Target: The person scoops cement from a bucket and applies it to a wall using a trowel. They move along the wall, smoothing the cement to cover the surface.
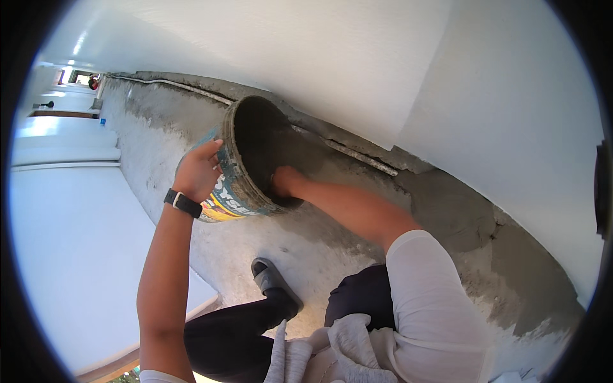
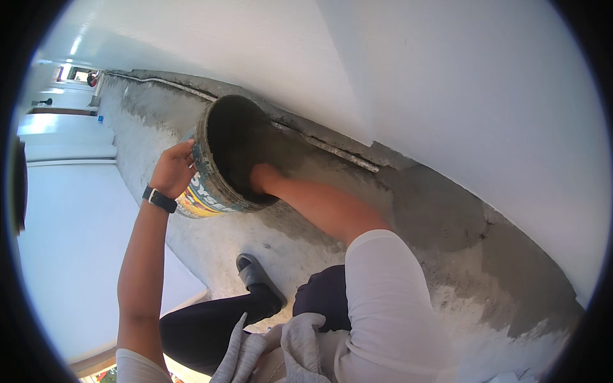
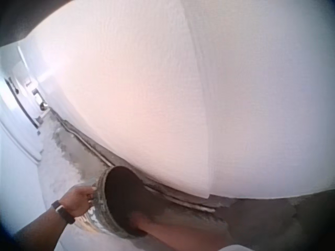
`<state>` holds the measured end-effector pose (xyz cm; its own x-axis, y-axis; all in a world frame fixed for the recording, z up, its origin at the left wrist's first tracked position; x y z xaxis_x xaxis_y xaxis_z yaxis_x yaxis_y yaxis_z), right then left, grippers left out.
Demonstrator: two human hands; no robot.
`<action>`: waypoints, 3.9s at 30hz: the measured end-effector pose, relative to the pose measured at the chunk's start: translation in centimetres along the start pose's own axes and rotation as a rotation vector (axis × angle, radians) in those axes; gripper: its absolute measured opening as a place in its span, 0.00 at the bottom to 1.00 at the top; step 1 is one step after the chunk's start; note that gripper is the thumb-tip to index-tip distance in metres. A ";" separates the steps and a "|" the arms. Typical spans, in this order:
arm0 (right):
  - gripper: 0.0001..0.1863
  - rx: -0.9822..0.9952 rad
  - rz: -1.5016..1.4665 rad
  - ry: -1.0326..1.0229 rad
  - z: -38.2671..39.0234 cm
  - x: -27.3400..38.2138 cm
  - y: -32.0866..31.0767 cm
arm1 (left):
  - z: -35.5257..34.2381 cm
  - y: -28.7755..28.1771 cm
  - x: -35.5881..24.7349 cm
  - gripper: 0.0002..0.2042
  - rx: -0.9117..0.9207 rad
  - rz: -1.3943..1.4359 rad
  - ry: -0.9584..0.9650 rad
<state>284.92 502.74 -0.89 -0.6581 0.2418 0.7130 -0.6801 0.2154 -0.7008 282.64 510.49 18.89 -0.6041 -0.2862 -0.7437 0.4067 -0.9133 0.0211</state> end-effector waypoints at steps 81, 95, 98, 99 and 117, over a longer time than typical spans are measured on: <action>0.23 -0.541 -0.277 0.647 31.8 -9.6 -5.3 | 10.4 -17.2 -1.0 0.54 -0.242 0.544 -0.171; 0.22 -0.544 -0.197 0.656 38.8 -9.9 -6.1 | 14.1 -26.6 4.5 0.61 -0.430 0.767 -0.039; 0.23 -0.531 -0.115 0.702 41.4 -9.2 -7.7 | 13.8 -27.1 5.5 0.61 -0.368 0.841 -0.052; 0.23 -0.546 -0.122 0.609 40.2 -8.1 -7.5 | 13.9 -27.2 5.7 0.61 -0.349 0.847 -0.054; 0.22 -0.728 -0.113 0.824 50.9 -6.9 -6.2 | 14.8 -30.8 7.5 0.51 -0.416 0.820 -0.189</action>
<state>277.28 451.57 -0.29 -0.0037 0.6835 0.7299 -0.1920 0.7158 -0.6713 255.44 532.13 22.58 -0.1065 -0.8703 -0.4809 0.9450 -0.2390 0.2232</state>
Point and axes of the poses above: each hand's wrist, its own z-axis away from the middle knuckle, its own y-axis out of the palm, x = y × z, the point moved 9 cm from there along -z, towards the middle knuckle, and after that the axes turned 11 degrees about -y, right-handed, at the moved point
